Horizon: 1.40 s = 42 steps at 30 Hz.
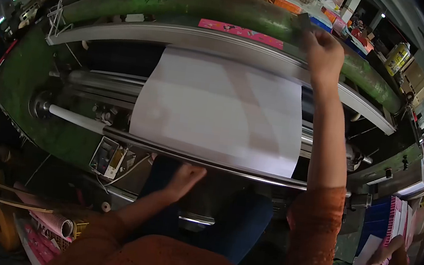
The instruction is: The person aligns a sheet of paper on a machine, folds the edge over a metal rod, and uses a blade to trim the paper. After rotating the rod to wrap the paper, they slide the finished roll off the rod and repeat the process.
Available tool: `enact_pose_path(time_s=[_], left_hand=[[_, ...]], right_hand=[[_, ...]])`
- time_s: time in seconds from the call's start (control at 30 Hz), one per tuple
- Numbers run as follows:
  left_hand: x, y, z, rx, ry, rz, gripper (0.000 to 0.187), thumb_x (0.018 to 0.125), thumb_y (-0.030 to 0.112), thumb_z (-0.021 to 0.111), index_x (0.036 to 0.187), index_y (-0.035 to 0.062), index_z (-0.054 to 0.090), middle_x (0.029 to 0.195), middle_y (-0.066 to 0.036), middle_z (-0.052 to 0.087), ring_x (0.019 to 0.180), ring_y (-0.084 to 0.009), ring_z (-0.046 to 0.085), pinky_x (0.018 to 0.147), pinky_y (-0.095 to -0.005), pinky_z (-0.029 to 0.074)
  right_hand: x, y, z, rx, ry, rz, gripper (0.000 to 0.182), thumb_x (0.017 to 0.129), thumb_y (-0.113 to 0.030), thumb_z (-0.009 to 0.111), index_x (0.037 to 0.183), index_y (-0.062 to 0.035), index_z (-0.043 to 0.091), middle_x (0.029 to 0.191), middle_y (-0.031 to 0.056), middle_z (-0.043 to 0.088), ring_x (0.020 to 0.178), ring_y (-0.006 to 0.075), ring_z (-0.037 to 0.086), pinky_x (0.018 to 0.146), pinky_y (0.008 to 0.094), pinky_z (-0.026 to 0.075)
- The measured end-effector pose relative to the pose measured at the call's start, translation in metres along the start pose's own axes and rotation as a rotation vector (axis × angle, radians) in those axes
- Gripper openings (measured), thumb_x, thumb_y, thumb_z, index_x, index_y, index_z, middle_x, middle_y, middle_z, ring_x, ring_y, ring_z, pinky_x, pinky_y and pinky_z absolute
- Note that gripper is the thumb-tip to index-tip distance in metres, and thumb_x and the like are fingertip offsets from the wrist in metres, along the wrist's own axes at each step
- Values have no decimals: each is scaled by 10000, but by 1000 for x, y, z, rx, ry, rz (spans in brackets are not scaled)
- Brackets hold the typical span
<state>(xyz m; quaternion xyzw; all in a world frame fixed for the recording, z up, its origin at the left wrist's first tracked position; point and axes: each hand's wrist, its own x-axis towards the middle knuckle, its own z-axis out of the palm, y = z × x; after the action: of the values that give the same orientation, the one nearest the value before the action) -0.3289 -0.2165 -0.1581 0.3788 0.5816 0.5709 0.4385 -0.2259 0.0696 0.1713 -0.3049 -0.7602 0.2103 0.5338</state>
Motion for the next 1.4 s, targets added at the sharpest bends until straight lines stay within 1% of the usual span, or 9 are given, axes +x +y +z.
enact_pose_path(time_s=[0.2, 0.3, 0.43, 0.5, 0.67, 0.93, 1.17, 1.3, 1.4], left_hand=[[-7, -13, -108, -935, 267, 119, 305, 989, 282, 504, 1242, 112, 516, 1212, -37, 584, 1185, -223, 524, 1017, -437, 416], [-23, 5, -120, -1004, 285, 132, 351, 974, 268, 534, 1263, 72, 496, 1223, -71, 588, 1185, -240, 538, 1006, -434, 441], [-52, 25, -116, -894, 456, 20, 396, 922, 223, 623, 1250, 41, 497, 1191, -109, 597, 1065, -217, 608, 865, -367, 532], [-66, 24, -123, -810, 457, -33, 406, 900, 241, 648, 1228, 44, 511, 1146, -96, 613, 1016, -203, 620, 822, -361, 535], [-94, 90, -115, -439, 504, 7, 344, 877, 267, 673, 1114, 35, 582, 968, -68, 658, 824, -167, 654, 664, -290, 542], [-89, 133, -117, -513, 496, 98, 271, 879, 259, 673, 983, 13, 626, 864, -81, 670, 742, -150, 649, 634, -268, 531], [-79, 147, -109, -585, 519, 195, 210, 899, 205, 638, 959, 4, 623, 838, -93, 670, 726, -167, 643, 644, -275, 509], [-51, 144, -61, 1041, 338, 910, 260, 815, 163, 687, 1031, 34, 625, 1079, -108, 612, 1030, -262, 575, 852, -382, 457], [-15, 124, -44, 1119, 275, 964, 343, 807, 251, 689, 1085, 63, 619, 1123, -90, 569, 1070, -265, 526, 895, -411, 416]], right_hand=[[-90, -55, -7, 456, -479, 464, 354, 925, -333, 525, 931, -10, 670, 832, 74, 707, 635, 62, 592, 501, 207, 372], [-227, -35, -17, 358, -1317, 893, 380, 926, -317, 583, 1091, 22, 631, 941, 118, 717, 773, 156, 694, 548, 211, 447], [-367, 74, -25, 1002, -323, 1307, 364, 933, -308, 600, 1171, -34, 566, 1155, 89, 622, 1041, 233, 615, 714, 291, 520], [-371, 97, -42, 1112, 85, 1260, 259, 908, -236, 642, 1081, -53, 580, 1037, 55, 641, 932, 199, 629, 752, 259, 505], [-343, 35, -78, 867, 237, 976, 206, 901, -190, 650, 1033, -36, 610, 960, 67, 652, 901, 156, 615, 830, 293, 494], [-293, -55, -106, -602, -182, -48, 319, 681, -85, 780, 983, -75, 678, 1200, 90, 575, 1117, 255, 511, 956, 378, 393], [-207, -27, -77, -643, -280, -230, 121, 664, -44, 744, 758, -67, 672, 989, 54, 622, 1011, 269, 535, 851, 393, 403], [-179, 21, -59, -591, -486, -167, 108, 640, -82, 760, 722, -81, 691, 1014, 52, 635, 1037, 273, 541, 851, 390, 413], [-185, 33, -51, -624, -498, -144, 135, 644, -95, 756, 766, -104, 699, 1023, 50, 637, 1045, 262, 544, 852, 400, 411]])
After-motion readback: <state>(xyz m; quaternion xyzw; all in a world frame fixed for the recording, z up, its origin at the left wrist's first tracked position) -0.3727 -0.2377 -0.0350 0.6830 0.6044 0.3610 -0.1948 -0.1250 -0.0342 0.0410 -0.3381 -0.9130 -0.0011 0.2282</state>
